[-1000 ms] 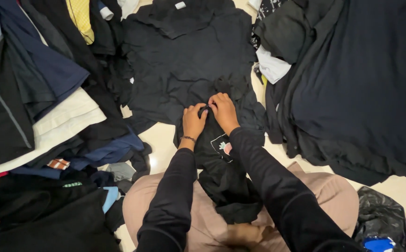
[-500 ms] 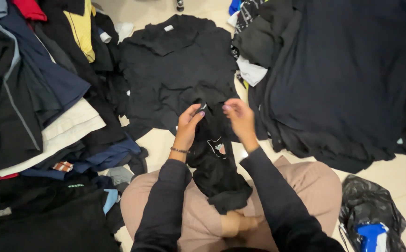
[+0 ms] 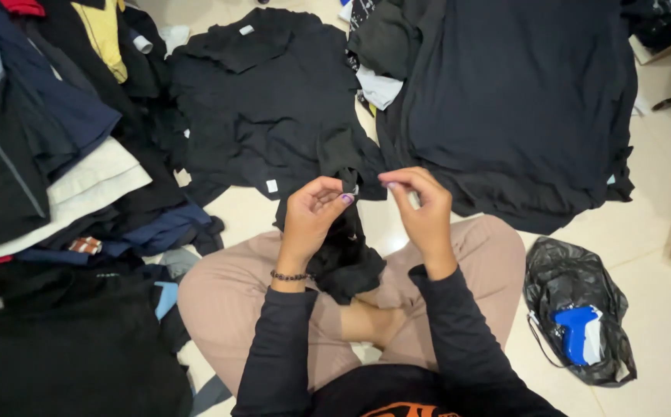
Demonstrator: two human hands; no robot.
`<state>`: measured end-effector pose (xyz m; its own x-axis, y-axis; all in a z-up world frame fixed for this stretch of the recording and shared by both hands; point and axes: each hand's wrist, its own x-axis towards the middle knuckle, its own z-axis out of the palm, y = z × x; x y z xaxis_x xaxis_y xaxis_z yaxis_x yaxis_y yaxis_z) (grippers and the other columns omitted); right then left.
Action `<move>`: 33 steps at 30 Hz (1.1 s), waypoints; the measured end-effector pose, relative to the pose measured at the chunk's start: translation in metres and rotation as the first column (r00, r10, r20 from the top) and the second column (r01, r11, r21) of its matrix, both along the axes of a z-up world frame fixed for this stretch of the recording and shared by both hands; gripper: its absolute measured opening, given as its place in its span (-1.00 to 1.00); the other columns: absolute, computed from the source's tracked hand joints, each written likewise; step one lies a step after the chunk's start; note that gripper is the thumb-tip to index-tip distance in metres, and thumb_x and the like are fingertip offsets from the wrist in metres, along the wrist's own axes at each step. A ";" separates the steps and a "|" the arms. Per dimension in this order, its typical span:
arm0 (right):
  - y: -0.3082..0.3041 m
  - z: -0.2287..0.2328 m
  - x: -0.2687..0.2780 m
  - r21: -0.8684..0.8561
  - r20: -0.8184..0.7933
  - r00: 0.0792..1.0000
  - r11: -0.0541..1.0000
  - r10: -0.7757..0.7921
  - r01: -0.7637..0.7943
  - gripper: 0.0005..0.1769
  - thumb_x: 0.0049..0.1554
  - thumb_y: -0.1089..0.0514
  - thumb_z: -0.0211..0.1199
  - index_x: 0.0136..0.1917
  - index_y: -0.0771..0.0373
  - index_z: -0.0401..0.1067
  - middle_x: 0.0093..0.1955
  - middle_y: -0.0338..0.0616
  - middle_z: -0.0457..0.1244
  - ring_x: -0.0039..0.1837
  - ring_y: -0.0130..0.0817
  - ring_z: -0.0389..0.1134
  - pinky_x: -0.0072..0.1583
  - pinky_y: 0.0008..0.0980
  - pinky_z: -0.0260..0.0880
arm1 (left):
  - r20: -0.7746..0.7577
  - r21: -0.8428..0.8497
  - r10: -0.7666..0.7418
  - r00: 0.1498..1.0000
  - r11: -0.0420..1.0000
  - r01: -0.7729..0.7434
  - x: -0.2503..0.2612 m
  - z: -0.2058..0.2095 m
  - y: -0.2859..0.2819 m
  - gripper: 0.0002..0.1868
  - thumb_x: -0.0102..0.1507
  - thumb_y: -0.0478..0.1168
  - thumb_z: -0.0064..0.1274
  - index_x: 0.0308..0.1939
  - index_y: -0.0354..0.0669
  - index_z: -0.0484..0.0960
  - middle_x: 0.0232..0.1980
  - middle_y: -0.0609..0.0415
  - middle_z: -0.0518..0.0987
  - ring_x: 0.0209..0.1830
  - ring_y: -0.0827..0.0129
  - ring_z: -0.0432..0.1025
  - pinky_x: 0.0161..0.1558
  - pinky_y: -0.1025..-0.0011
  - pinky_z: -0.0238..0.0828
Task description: Attaching tags to black t-shirts using a tagging gun while sitting on the floor of a stockroom.
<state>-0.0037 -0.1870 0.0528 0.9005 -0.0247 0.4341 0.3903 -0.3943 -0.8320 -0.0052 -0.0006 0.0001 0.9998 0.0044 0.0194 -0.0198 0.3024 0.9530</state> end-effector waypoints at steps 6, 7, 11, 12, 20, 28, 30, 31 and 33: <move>0.021 0.026 -0.032 0.137 0.048 0.987 0.978 0.154 -0.159 -0.86 0.06 0.32 0.45 -0.07 0.20 0.65 -0.17 -0.18 0.42 -0.13 -0.40 0.39 -0.01 -0.43 0.46 | -0.039 0.044 0.045 0.998 0.998 -0.044 -0.021 0.008 -0.004 -0.79 0.16 -0.32 0.34 -0.18 -0.25 0.65 -0.31 0.10 0.67 -0.28 0.55 0.58 -0.09 0.56 0.59; 0.021 0.026 -0.034 0.139 0.050 0.987 0.978 0.152 -0.158 -0.86 0.06 0.32 0.45 -0.07 0.20 0.65 -0.17 -0.18 0.42 -0.13 -0.40 0.39 -0.01 -0.43 0.46 | -0.036 0.046 0.044 0.998 0.998 -0.042 -0.024 0.010 -0.006 -0.79 0.16 -0.32 0.34 -0.18 -0.25 0.65 -0.31 0.10 0.67 -0.28 0.55 0.58 -0.09 0.56 0.59; 0.021 0.028 -0.039 0.071 0.140 0.978 0.984 0.153 -0.164 -0.87 0.06 0.34 0.45 -0.09 0.20 0.64 -0.18 -0.16 0.40 -0.17 -0.34 0.35 -0.07 -0.43 0.44 | 0.006 0.049 0.043 0.999 0.998 -0.043 -0.035 0.015 -0.007 -0.89 0.21 -0.37 0.27 -0.24 -0.31 0.65 -0.25 0.06 0.64 -0.24 0.52 0.58 -0.08 0.52 0.59; 0.021 0.029 -0.039 0.050 0.169 0.974 0.986 0.148 -0.159 -0.87 0.07 0.36 0.43 -0.10 0.20 0.64 -0.18 -0.16 0.39 -0.17 -0.32 0.35 -0.07 -0.42 0.44 | 0.018 0.056 0.041 0.999 0.998 -0.041 -0.036 0.016 -0.008 -0.91 0.22 -0.37 0.25 -0.23 -0.33 0.66 -0.24 0.05 0.63 -0.23 0.51 0.58 -0.08 0.52 0.59; 0.009 0.014 -0.041 0.189 0.081 0.986 0.969 0.145 -0.158 -0.95 0.13 0.31 0.35 -0.12 0.23 0.59 -0.19 -0.16 0.38 -0.17 -0.39 0.32 -0.03 -0.39 0.40 | 0.021 0.011 0.090 0.996 0.996 -0.090 -0.043 0.022 -0.007 -0.85 0.31 -0.29 0.13 -0.10 -0.30 0.64 -0.22 0.07 0.63 -0.18 0.52 0.54 -0.07 0.50 0.57; -0.017 -0.010 -0.024 -0.041 0.042 0.999 0.999 -0.018 0.020 -0.97 0.16 0.32 0.34 -0.11 0.24 0.58 -0.17 -0.11 0.37 -0.10 -0.19 0.39 0.04 -0.32 0.42 | 0.102 -0.268 -0.055 0.993 0.960 0.081 -0.037 0.007 0.001 -0.73 0.40 -0.15 -0.08 0.04 -0.29 0.50 -0.11 -0.01 0.61 -0.06 0.37 0.54 0.04 0.37 0.50; -0.010 -0.003 -0.027 -0.074 0.065 0.996 0.995 -0.058 0.062 -0.89 0.11 0.29 0.41 -0.07 0.17 0.56 -0.13 -0.18 0.39 -0.04 -0.20 0.40 0.09 -0.28 0.41 | 0.089 -0.277 -0.063 0.994 0.957 0.086 -0.037 0.008 -0.001 -0.73 0.40 -0.15 -0.05 0.05 -0.29 0.47 -0.12 -0.01 0.61 -0.08 0.36 0.55 0.02 0.37 0.51; -0.007 0.000 -0.029 -0.073 0.064 0.996 0.995 -0.059 0.064 -0.89 0.11 0.29 0.41 -0.07 0.17 0.56 -0.13 -0.18 0.39 -0.04 -0.20 0.40 0.09 -0.28 0.41 | 0.088 -0.277 -0.064 0.994 0.957 0.086 -0.037 0.005 0.001 -0.73 0.40 -0.15 -0.05 0.05 -0.29 0.47 -0.12 -0.01 0.61 -0.08 0.36 0.55 0.02 0.37 0.51; -0.001 0.005 -0.033 0.016 0.027 0.999 1.000 -0.025 0.025 -0.85 0.08 0.32 0.41 -0.11 0.08 0.61 -0.22 -0.26 0.38 -0.12 -0.36 0.39 0.03 -0.39 0.43 | 0.109 -0.221 -0.074 0.991 0.970 0.097 -0.036 0.000 0.003 -0.80 0.42 -0.21 -0.09 0.02 -0.27 0.47 -0.13 0.02 0.61 -0.09 0.35 0.56 0.05 0.33 0.51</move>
<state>-0.0364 -0.1876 0.0580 0.8876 -0.0542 0.4575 0.4027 -0.3911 -0.8276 -0.0411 0.0021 0.0005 0.9897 -0.0657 0.1272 -0.0757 0.5138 0.8546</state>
